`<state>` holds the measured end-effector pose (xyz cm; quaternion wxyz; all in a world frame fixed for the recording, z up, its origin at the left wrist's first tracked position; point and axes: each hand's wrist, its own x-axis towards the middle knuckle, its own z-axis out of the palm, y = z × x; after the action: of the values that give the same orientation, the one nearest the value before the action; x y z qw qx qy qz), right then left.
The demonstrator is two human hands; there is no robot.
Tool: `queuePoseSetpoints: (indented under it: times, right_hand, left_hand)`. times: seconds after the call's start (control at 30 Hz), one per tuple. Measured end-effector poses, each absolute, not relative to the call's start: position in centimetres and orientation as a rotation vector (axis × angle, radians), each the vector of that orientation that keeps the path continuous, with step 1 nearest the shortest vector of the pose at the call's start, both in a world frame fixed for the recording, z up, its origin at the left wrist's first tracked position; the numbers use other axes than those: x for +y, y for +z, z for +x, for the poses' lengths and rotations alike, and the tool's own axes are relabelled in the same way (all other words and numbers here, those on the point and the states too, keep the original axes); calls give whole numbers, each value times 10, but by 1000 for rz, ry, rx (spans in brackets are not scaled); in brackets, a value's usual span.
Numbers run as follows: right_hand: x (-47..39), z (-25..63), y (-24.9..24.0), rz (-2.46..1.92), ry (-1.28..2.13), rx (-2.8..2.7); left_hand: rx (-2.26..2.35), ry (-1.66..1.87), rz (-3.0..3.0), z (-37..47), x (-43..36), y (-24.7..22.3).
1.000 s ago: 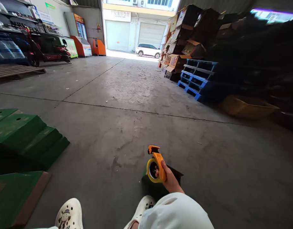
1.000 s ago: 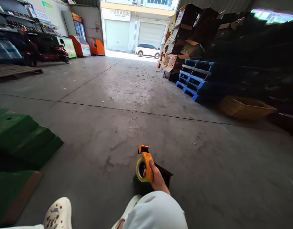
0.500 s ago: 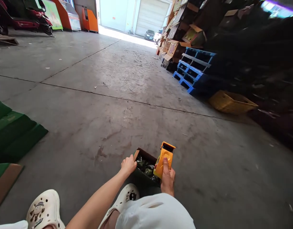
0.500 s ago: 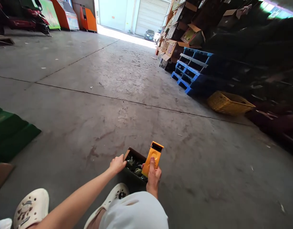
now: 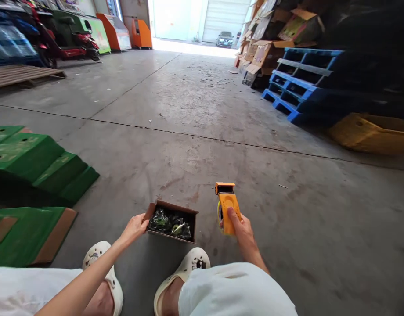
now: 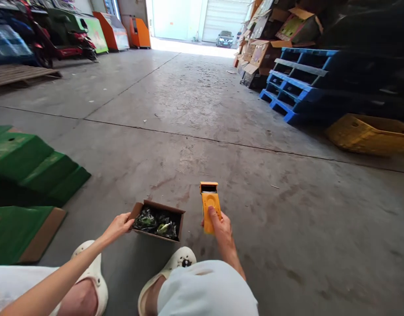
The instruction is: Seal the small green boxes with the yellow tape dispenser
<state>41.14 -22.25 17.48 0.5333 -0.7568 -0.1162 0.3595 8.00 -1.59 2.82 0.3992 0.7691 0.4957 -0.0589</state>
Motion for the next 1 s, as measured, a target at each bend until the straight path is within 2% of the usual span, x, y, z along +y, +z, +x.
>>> queuePoseSetpoints:
  times: [0.1, 0.27, 0.33, 0.4, 0.5, 0.7, 1.0]
  right_hand:
    - [-192, 413, 212, -1840, 1087, -531]
    - [-136, 386, 264, -1891, 1335, -863]
    - [-118, 362, 270, -1933, 1347, -879]
    - [-107, 338, 274, -1918, 1376, -848]
    - [-109, 311, 286, -1877, 1439, -801]
    - [-148, 288, 322, -1797, 1450, -612]
    - [-162, 276, 338, -1684, 1408, -576]
  left_hand:
    - [1339, -146, 1978, 28, -7, 25]
    - [1330, 229, 2242, 17, -13, 40]
    - [1115, 117, 2351, 34, -13, 48]
    - [919, -164, 2385, 56, -11, 53]
    - [848, -456, 2360, 80, -8, 50]
    - [917, -502, 2333, 85, -3, 32]
    - [1001, -559, 2166, 96, -5, 33]
